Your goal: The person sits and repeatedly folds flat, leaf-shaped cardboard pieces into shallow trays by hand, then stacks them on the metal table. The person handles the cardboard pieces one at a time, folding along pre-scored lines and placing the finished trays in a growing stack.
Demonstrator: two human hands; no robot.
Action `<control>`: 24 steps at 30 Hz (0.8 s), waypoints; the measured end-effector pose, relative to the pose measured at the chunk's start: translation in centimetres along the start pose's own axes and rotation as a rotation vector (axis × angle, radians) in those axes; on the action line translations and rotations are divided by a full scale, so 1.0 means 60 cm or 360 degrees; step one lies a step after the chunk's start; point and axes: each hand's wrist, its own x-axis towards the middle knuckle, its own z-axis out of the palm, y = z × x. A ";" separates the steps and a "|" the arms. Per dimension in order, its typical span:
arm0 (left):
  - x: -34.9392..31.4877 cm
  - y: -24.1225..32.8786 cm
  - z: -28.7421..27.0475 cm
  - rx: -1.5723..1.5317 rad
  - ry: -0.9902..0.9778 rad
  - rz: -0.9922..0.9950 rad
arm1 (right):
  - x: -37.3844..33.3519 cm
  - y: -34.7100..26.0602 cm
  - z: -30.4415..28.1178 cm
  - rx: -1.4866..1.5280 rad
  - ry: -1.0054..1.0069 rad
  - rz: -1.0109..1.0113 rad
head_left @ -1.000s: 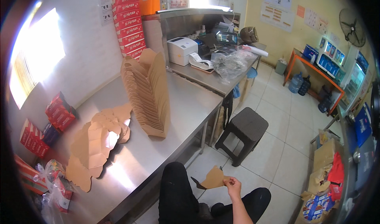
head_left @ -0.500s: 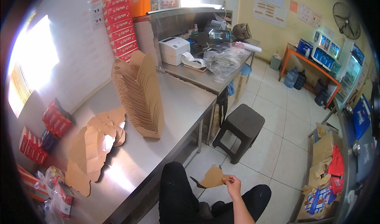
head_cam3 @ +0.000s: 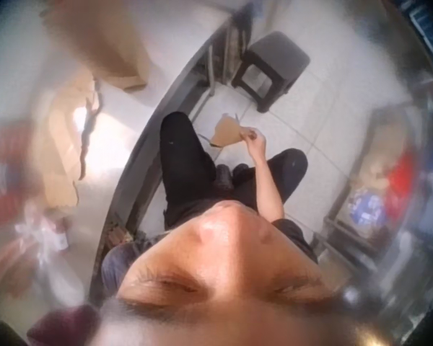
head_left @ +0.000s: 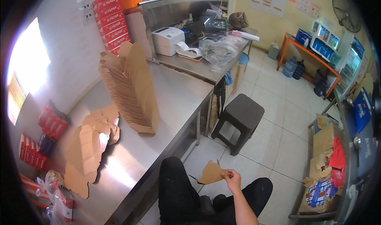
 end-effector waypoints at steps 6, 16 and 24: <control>-0.002 0.011 -0.003 0.0047 -0.0006 0.0005 | 0.001 0.004 0.002 -0.0043 0.0024 -0.0019; -0.011 0.028 -0.004 0.0100 -0.0028 0.0010 | -0.001 -0.007 0.010 -0.0031 -0.0056 0.0056; -0.022 0.022 -0.012 0.0125 -0.0034 0.0003 | -0.004 -0.017 0.021 0.0067 -0.0151 0.0124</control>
